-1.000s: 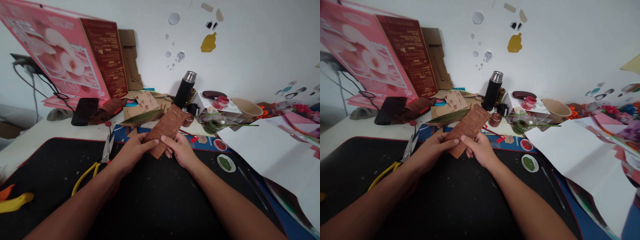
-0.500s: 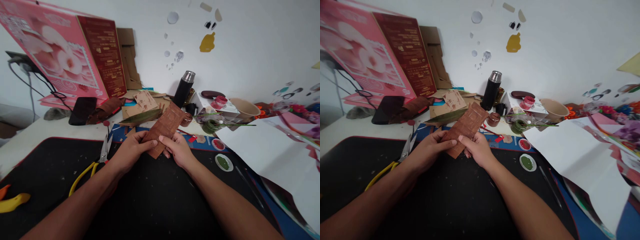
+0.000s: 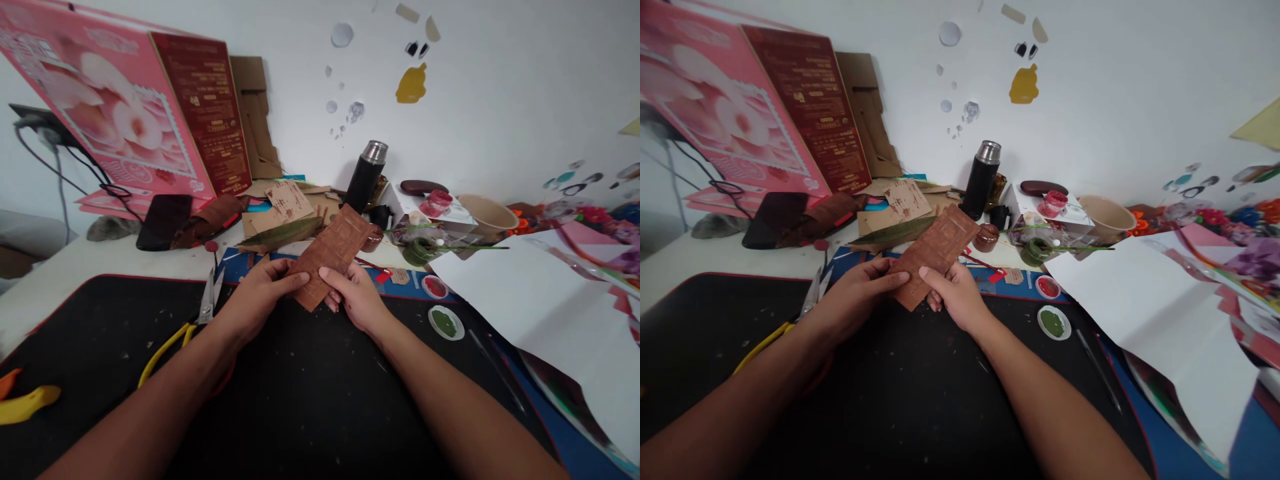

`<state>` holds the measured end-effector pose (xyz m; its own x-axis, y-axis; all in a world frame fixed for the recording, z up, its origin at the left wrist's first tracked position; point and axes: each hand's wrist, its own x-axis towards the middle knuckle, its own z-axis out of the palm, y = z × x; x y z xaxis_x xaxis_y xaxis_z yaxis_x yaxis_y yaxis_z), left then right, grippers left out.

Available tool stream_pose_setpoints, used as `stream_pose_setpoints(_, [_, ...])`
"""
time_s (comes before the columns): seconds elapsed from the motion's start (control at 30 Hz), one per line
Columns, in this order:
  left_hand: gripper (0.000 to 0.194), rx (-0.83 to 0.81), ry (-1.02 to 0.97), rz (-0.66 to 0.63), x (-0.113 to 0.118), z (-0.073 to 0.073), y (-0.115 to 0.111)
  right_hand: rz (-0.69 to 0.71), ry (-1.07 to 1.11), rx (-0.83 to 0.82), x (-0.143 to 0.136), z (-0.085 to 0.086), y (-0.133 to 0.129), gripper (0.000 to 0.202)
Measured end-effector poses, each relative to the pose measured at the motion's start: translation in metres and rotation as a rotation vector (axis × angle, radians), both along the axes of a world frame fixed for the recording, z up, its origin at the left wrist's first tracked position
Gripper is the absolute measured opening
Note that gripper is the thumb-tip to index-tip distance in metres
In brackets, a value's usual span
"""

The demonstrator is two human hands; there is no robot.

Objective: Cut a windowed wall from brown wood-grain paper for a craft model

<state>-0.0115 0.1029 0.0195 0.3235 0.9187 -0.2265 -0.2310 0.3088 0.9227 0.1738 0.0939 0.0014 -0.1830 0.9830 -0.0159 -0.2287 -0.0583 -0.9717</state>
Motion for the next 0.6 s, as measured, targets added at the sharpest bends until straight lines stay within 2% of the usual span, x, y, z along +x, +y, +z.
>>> stream_pose_setpoints(0.2, [0.034,0.052,0.076,-0.064,-0.0031,0.0029,-0.0009,0.023,-0.022,0.038,0.0014,-0.002,-0.0019,0.04])
stream_pose_setpoints(0.4, [0.037,-0.072,-0.06,-0.092,0.0017,0.0018,-0.0063,-0.09,-0.048,0.002,-0.0025,0.0011,-0.0038,0.037])
stream_pose_setpoints(0.6, [0.036,-0.119,-0.14,-0.063,0.0031,0.001,-0.0062,-0.087,-0.112,0.026,-0.0056,0.0028,-0.0042,0.037])
